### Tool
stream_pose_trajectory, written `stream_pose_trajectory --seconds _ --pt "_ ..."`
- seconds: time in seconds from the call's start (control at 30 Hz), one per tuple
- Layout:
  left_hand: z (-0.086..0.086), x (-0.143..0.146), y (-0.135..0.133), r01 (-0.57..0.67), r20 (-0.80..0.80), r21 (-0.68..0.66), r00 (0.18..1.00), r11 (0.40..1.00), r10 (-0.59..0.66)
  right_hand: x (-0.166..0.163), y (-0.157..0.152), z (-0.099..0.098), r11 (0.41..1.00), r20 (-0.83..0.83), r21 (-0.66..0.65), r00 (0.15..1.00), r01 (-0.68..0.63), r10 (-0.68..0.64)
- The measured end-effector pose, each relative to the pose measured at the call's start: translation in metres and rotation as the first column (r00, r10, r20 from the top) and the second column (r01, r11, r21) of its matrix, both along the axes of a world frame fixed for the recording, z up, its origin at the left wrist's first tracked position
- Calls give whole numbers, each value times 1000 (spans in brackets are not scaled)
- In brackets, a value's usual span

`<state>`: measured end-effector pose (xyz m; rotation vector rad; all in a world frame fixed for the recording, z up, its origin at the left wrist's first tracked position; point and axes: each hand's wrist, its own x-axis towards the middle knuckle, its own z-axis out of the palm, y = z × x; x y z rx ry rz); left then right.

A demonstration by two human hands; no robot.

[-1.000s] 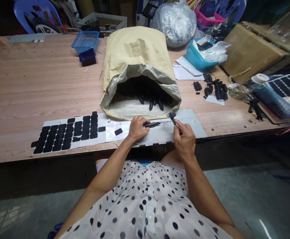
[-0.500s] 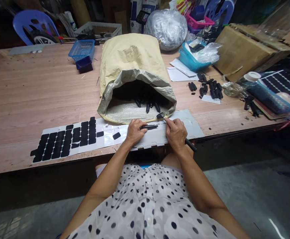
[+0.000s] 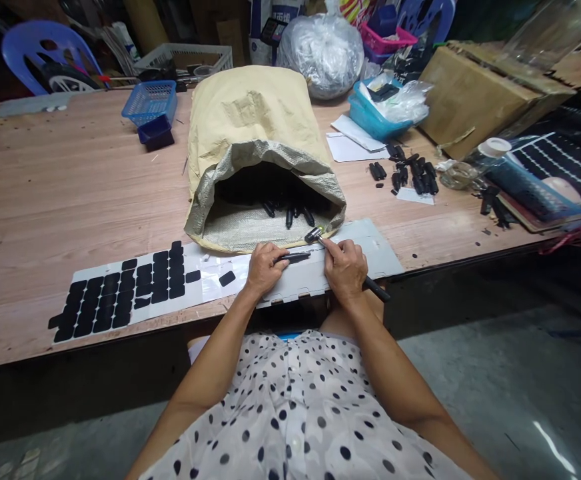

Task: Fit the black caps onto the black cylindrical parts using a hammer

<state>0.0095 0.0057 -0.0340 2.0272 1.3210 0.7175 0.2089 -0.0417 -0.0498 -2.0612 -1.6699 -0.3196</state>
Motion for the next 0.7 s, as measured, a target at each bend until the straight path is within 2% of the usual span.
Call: stream_pose_trajectory --seconds 0.2,0.3,0.37,0.43,0.5,0.6,0.7 --pt "13 -4 -1 -2 143 -91 990 996 15 0 0 0 1000 -1 6 1000 -5 5" --pt "23 -7 -10 -61 300 -232 945 971 131 1 -1 0 1000 -9 12 1000 -14 14" --pt "30 -8 -20 -78 402 -404 880 912 253 2 -1 0 1000 -25 7 1000 -16 16" --pt "35 -6 -31 -36 473 -580 799 814 372 2 -1 0 1000 -41 1 999 -16 16" --pt "40 -3 -40 30 506 -700 726 714 465 3 -1 0 1000 -50 -1 999 -15 15" --pt "47 0 -50 93 501 -790 667 606 551 3 -1 1 1000 -53 4 999 -13 13" --pt "50 -1 -56 135 493 -830 631 540 599 3 0 2 1000 -39 8 999 -12 12"
